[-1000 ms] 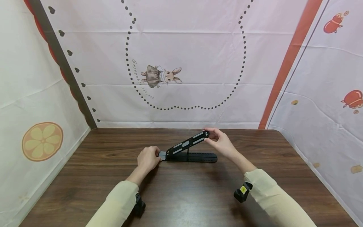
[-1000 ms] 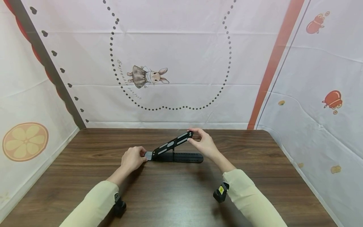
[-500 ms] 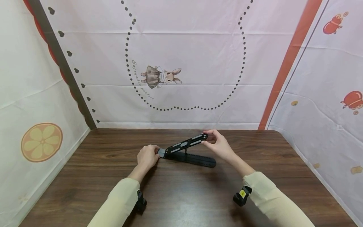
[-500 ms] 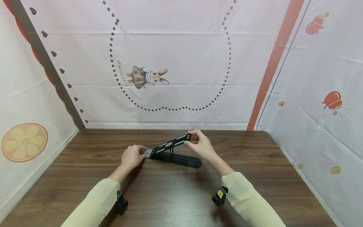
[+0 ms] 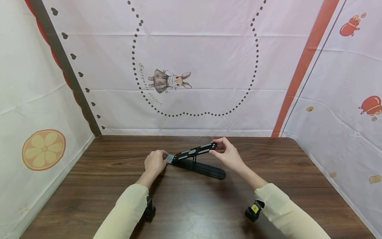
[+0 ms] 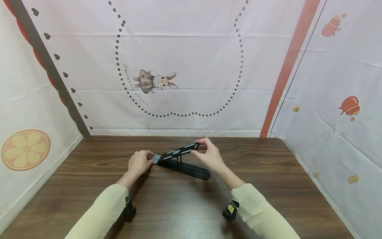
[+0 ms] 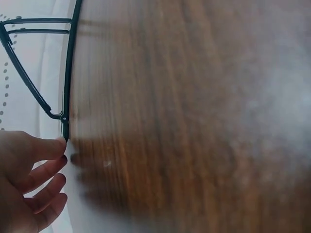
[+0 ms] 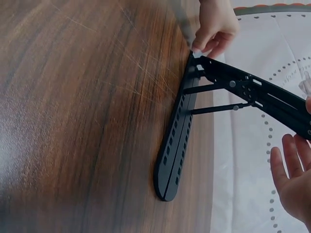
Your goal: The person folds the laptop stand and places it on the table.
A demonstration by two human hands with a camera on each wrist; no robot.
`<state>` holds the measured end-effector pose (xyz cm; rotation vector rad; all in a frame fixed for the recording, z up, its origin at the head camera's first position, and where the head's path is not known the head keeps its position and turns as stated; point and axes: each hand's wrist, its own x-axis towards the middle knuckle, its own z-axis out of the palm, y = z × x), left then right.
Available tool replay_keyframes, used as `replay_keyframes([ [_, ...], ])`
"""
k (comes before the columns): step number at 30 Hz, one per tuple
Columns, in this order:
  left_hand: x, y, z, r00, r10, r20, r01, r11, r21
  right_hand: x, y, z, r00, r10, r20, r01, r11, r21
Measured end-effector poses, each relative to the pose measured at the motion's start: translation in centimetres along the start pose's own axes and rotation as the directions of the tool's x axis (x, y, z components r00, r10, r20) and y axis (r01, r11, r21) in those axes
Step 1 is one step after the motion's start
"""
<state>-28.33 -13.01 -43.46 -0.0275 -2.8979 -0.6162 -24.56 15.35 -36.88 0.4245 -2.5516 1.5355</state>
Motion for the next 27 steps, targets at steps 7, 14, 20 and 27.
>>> replay_keyframes([
  [7, 0.4, -0.1, 0.2, 1.000, -0.022, -0.022, 0.022, 1.000, -0.001, -1.3, -3.0, 0.1, 1.000, -0.023, -0.017, 0.023, 1.000, -0.009],
  [14, 0.3, -0.1, 0.2, 1.000, -0.017, -0.009, 0.017, 1.000, -0.009, -1.9, -4.6, 0.1, 0.999, -0.020, -0.029, 0.019, 0.999, -0.025],
  [20, -0.3, 0.3, -0.1, 1.000, 0.019, -0.006, -0.018, 1.000, 0.010, -1.8, -4.5, 0.2, 1.000, -0.015, -0.023, 0.014, 1.000, -0.019],
  [27, -1.4, 1.7, -0.3, 0.994, 0.101, -0.043, -0.103, 0.994, -0.041, -1.7, -4.3, 0.2, 0.999, -0.024, -0.027, 0.024, 1.000, -0.015],
])
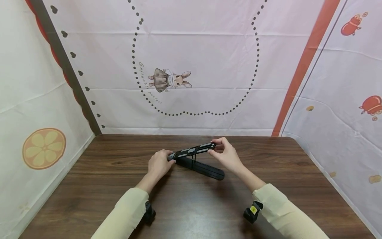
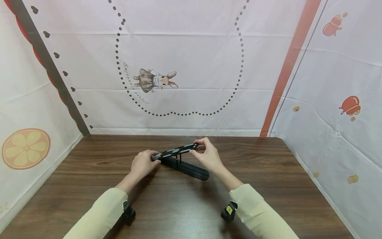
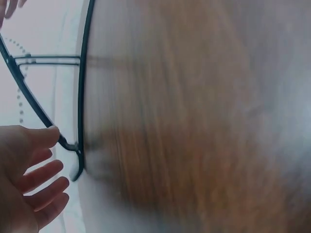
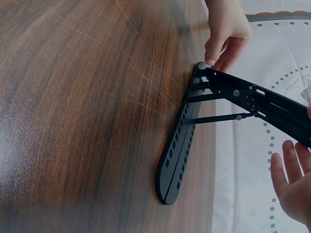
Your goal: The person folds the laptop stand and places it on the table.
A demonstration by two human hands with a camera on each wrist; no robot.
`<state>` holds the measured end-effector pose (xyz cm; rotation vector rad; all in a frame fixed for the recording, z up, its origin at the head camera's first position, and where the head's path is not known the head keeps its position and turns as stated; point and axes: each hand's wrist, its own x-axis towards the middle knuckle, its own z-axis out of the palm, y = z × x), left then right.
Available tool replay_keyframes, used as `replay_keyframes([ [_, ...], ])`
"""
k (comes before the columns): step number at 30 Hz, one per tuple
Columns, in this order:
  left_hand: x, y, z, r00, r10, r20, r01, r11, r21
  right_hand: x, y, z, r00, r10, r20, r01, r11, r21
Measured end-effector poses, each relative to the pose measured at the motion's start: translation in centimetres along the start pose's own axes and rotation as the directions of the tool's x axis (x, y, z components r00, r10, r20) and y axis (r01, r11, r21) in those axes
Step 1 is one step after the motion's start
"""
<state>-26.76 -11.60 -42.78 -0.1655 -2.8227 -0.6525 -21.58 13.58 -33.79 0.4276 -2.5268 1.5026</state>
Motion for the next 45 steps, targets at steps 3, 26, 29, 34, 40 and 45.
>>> replay_keyframes([
  [3, -0.3, 0.8, 0.1, 1.000, 0.020, 0.000, -0.020, 1.000, -0.022, 0.0, 0.1, 0.0, 1.000, 0.006, 0.004, -0.006, 1.000, 0.007],
  [26, 0.2, 2.0, 1.5, 0.999, -0.030, -0.042, 0.029, 0.999, -0.028, 1.3, 3.7, 1.2, 0.997, 0.023, -0.071, -0.022, 1.000, 0.011],
  [29, 0.3, 2.0, 1.5, 0.999, -0.033, -0.043, 0.031, 0.999, -0.029, 1.3, 3.7, 1.4, 0.996, 0.026, -0.081, -0.025, 1.000, 0.011],
  [34, 0.6, 1.9, 1.6, 0.998, -0.034, -0.047, 0.032, 0.999, -0.032, 1.3, 3.6, 1.5, 0.995, 0.039, -0.087, -0.038, 0.999, 0.013],
  [40, 1.0, 1.8, 1.7, 0.998, -0.047, -0.047, 0.044, 0.998, -0.053, 1.2, 3.4, 1.5, 0.995, 0.044, -0.086, -0.042, 0.999, 0.023],
  [45, 1.5, 1.8, 1.7, 0.997, -0.050, -0.056, 0.047, 0.997, -0.065, 1.1, 3.3, 1.5, 0.996, 0.047, -0.082, -0.045, 0.998, 0.035],
])
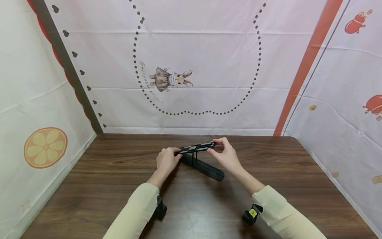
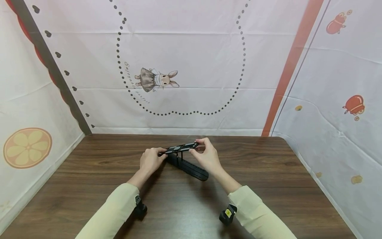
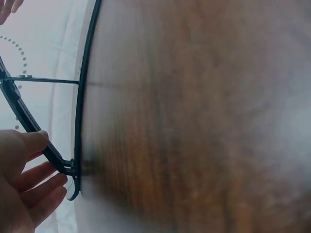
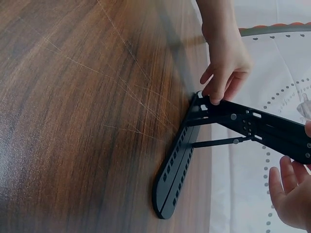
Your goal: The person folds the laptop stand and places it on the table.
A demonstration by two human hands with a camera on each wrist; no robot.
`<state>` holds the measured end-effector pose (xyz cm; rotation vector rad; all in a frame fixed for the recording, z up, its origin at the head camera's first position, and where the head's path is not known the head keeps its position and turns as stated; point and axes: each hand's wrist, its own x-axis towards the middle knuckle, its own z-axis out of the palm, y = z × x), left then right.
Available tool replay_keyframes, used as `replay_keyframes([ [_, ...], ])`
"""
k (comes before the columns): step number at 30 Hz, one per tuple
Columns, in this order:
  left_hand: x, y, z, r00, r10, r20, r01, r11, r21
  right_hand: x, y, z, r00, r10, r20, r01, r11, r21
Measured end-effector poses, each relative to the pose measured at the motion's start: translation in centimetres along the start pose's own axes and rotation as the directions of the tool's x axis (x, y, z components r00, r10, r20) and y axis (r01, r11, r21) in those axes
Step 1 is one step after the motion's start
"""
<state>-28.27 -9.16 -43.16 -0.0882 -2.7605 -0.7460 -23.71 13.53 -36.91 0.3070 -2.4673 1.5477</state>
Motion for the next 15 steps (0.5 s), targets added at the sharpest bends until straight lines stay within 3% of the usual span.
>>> replay_keyframes([
  [15, 1.4, -0.1, 0.1, 0.999, 0.002, 0.043, -0.002, 1.000, -0.010, 0.2, 0.0, 0.3, 1.000, -0.014, -0.022, 0.014, 1.000, -0.023],
])
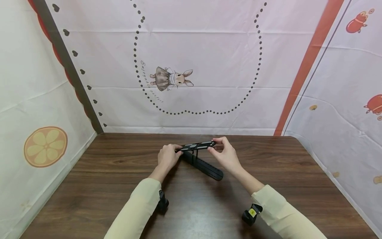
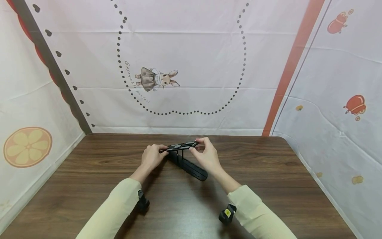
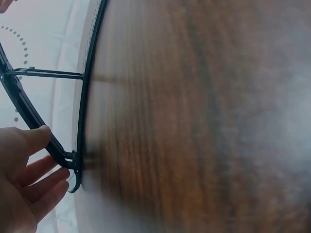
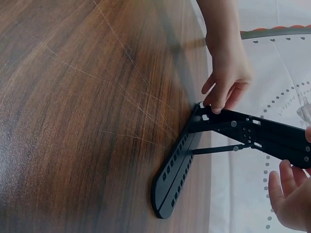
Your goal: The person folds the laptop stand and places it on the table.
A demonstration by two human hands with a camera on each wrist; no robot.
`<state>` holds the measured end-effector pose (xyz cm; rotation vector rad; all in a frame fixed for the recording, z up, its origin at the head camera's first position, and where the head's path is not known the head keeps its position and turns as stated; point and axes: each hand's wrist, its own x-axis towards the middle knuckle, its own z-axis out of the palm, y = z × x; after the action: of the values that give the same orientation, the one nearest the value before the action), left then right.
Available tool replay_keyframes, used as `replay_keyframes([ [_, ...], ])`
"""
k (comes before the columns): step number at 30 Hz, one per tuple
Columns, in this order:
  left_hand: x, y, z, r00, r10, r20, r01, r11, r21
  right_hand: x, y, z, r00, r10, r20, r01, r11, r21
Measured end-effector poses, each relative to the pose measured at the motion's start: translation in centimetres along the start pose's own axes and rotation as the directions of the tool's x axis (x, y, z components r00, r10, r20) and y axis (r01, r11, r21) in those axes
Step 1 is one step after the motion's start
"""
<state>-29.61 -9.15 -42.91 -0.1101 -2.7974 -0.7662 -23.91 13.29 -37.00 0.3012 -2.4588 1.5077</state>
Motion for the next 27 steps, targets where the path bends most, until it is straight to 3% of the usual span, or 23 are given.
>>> replay_keyframes([
  [9, 1.4, 0.0, 0.0, 1.000, 0.006, 0.008, -0.006, 1.000, 0.001, 0.1, 0.1, 0.1, 1.000, -0.001, -0.006, 0.001, 1.000, -0.013],
  [27, 1.3, 0.2, 0.2, 1.000, 0.018, -0.011, -0.018, 1.000, -0.012, -1.1, 2.2, -0.9, 0.985, -0.163, 0.058, 0.168, 0.981, -0.095],
])
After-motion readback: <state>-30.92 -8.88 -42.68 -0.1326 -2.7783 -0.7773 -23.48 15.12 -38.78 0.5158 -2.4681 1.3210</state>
